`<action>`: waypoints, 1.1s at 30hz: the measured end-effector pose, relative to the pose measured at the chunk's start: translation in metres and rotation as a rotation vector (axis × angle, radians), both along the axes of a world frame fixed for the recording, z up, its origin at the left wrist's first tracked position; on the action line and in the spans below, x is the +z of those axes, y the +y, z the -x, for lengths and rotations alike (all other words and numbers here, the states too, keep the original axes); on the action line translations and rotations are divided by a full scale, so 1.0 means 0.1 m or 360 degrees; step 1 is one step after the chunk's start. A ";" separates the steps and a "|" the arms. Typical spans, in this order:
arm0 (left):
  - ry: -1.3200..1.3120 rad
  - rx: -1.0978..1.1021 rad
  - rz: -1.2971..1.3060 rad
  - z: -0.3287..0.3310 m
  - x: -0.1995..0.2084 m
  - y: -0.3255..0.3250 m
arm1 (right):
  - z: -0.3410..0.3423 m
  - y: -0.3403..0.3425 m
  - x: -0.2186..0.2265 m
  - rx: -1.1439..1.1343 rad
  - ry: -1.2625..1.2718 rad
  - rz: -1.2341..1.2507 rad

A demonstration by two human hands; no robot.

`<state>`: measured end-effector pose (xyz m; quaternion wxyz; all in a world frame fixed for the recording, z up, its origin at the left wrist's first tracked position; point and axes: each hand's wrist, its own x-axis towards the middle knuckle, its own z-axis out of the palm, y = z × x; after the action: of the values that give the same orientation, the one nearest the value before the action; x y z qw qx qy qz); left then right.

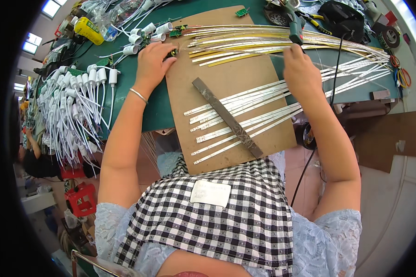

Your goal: The person arranges multiple LED light strips on a cardboard board and uses a soldering iron to attach wires to the ends of the strips. They pick up individual strips, align them, and solder connections to small circuit boards attached to white cylindrical components.

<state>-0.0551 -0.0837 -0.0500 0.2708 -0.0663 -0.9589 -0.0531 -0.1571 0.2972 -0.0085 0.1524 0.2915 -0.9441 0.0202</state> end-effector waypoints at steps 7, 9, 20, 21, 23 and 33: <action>0.0160 0.0184 -0.0110 0.03 0.17 -0.06 | -0.03 -0.89 -0.05 0.0544 -0.0034 -0.0103; 0.0113 0.0314 0.0004 0.05 0.22 -0.07 | -0.04 -0.91 -0.01 0.0568 -0.0036 -0.0176; -0.0297 -0.0292 -0.0492 -0.54 0.39 0.53 | 0.02 0.05 -0.06 0.0419 -0.0380 0.0116; -0.0501 -0.0396 -0.0664 -0.61 0.39 0.60 | 0.04 0.02 -0.06 0.0430 -0.0386 0.0077; -0.0459 -0.0387 -0.0568 -0.67 0.30 0.64 | 0.03 -0.06 -0.03 0.0490 -0.0346 0.0020; -0.0290 -0.0401 -0.0679 -0.53 0.30 0.81 | -0.04 -0.20 -0.03 0.0448 -0.0224 0.0018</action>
<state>-0.0020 -0.0027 -0.0203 0.1824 -0.1215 -0.9306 -0.2933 -0.1528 0.2773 -0.0119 0.0830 0.4178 -0.9022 0.0670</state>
